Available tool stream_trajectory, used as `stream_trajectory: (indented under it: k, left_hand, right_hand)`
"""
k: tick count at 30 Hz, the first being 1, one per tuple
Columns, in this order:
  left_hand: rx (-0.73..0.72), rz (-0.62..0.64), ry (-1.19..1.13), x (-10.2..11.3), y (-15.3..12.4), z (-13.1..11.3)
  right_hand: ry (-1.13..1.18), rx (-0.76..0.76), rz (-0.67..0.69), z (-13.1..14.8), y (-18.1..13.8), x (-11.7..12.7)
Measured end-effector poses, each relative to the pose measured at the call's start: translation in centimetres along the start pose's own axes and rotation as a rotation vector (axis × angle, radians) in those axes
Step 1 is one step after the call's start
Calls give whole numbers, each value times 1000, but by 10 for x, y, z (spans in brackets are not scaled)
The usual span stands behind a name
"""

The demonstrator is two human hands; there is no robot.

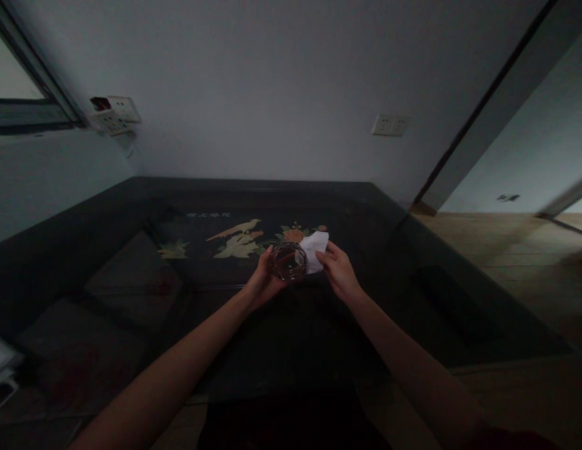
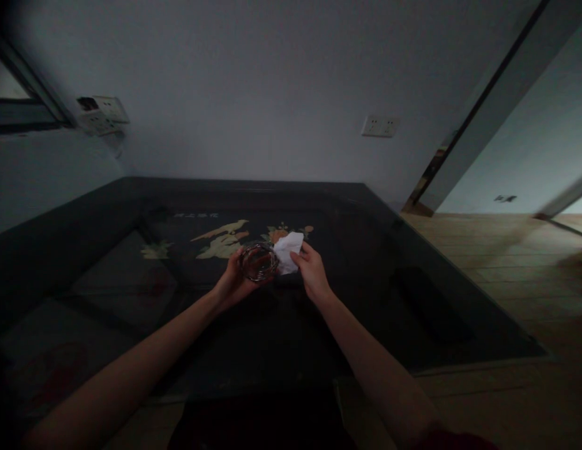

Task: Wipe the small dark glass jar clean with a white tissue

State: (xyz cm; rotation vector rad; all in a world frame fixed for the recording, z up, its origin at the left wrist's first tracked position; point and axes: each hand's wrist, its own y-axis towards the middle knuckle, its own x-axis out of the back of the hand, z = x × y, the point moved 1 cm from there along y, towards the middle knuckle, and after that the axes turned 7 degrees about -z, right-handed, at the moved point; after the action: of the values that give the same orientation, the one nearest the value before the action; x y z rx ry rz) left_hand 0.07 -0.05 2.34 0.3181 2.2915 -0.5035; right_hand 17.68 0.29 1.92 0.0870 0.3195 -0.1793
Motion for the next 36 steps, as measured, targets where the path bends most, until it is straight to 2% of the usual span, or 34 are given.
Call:
stream_trajectory:
  k: [7,13,22,29,36]
  left_hand:
    - [72,41,56,-6,-6,2]
    - [32,-60,60,-4,-3,1]
    - [25,-131,31,2,4,-2]
    - [37,-50,47,2,4,-1]
    - [34,-24,-5,5,7,1]
  right_hand:
    - [-101,-7,121,5,-4,-1]
    - [-176,69,120,7,-2,1]
    - [-201,130,2,10,3,9]
    - [-136,199,-67,11,7,12]
    - [-142,218,-99,10,9,15]
